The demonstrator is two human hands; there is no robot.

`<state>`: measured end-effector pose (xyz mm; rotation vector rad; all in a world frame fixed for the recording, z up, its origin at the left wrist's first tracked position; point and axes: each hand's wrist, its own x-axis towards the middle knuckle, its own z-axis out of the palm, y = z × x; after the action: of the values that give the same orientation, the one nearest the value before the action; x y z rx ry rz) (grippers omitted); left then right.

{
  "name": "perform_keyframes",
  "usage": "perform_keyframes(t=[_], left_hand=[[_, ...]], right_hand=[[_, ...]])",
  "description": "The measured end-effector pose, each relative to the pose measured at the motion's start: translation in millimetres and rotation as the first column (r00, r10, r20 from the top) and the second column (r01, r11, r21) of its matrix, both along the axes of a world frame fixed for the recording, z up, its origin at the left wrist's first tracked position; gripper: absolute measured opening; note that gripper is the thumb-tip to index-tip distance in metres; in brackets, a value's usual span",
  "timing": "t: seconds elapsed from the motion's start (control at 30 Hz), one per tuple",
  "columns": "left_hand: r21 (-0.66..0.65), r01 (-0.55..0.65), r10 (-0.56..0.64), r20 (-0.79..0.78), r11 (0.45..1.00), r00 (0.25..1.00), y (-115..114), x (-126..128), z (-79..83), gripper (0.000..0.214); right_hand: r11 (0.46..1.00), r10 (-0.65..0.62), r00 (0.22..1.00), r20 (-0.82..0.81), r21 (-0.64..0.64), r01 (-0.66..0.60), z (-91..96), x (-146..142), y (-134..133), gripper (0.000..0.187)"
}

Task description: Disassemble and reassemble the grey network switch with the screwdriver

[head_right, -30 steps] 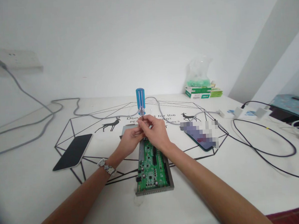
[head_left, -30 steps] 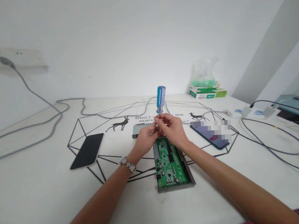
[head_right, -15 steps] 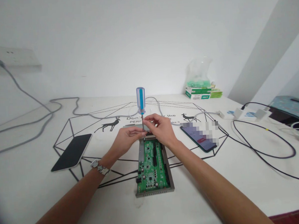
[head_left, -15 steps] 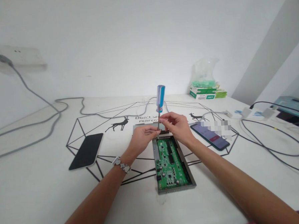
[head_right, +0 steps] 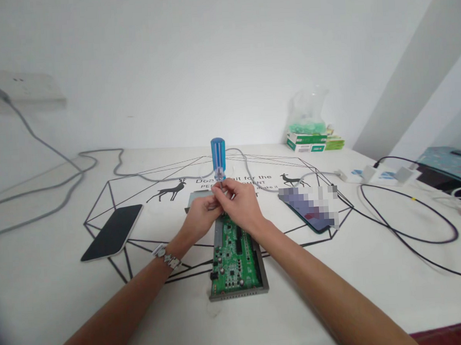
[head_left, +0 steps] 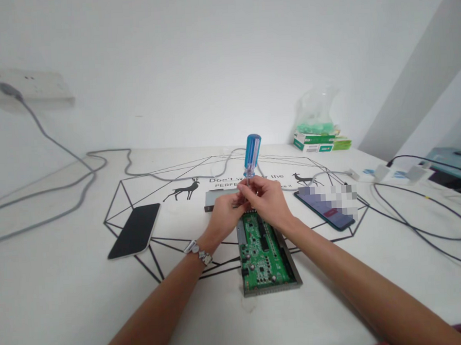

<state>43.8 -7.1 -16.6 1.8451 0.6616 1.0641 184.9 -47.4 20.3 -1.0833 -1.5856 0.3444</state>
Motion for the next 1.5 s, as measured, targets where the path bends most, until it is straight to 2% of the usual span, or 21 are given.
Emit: perform_keyframes(t=[0.17, 0.27, 0.43, 0.67, 0.77, 0.97, 1.23, 1.4, 1.5], left_hand=[[-0.069, -0.04, 0.041, 0.006, 0.997, 0.999, 0.5, -6.6, 2.9, 0.027], [-0.058, -0.104, 0.103, -0.028, 0.993, 0.994, 0.7, -14.1, 7.4, 0.024], [-0.02, -0.144, 0.143, -0.024, 0.989, 0.989, 0.8, -15.8, 9.0, 0.023], [-0.005, -0.037, 0.037, -0.01, 0.999, 0.999, 2.3, -4.9, 0.5, 0.029], [0.008, -0.036, 0.036, -0.017, 0.999, 0.999, 2.4, -1.8, -2.5, 0.03], [-0.047, -0.073, 0.072, -0.013, 0.996, 0.997, 0.0, -5.9, 1.9, 0.027], [0.001, -0.179, 0.179, -0.068, 0.984, 0.982, 0.0, -14.2, 7.6, 0.022], [0.084, -0.213, 0.22, -0.073, 0.973, 0.973, -2.4, -10.2, 8.8, 0.021], [0.131, -0.207, 0.223, -0.12, 0.97, 0.967, -2.3, -12.3, 12.3, 0.02]], right_hand=[[1.0, -0.026, 0.997, -0.077, -0.017, 0.024, -1.0, 12.3, 5.8, 0.023], [1.0, -0.006, 0.995, -0.103, -0.019, 0.004, -3.6, 17.5, 9.0, 0.023], [0.998, 0.029, 0.993, -0.112, -0.05, -0.035, -7.0, 13.6, 9.3, 0.023], [0.999, 0.021, 1.0, -0.018, -0.041, -0.022, -2.3, 0.7, 1.1, 0.018], [0.999, 0.015, 1.0, -0.001, -0.04, -0.015, -1.9, 0.7, 1.1, 0.02], [0.998, -0.016, 0.996, -0.088, -0.059, 0.011, -2.9, 12.0, 5.7, 0.025], [0.999, -0.016, 0.998, -0.065, -0.042, 0.014, -5.3, 14.4, 6.4, 0.02], [0.998, -0.049, 0.998, -0.038, -0.047, 0.047, -7.8, 9.6, 5.3, 0.018], [0.999, -0.02, 1.0, -0.017, -0.044, 0.02, -8.2, 9.4, 5.7, 0.016]])
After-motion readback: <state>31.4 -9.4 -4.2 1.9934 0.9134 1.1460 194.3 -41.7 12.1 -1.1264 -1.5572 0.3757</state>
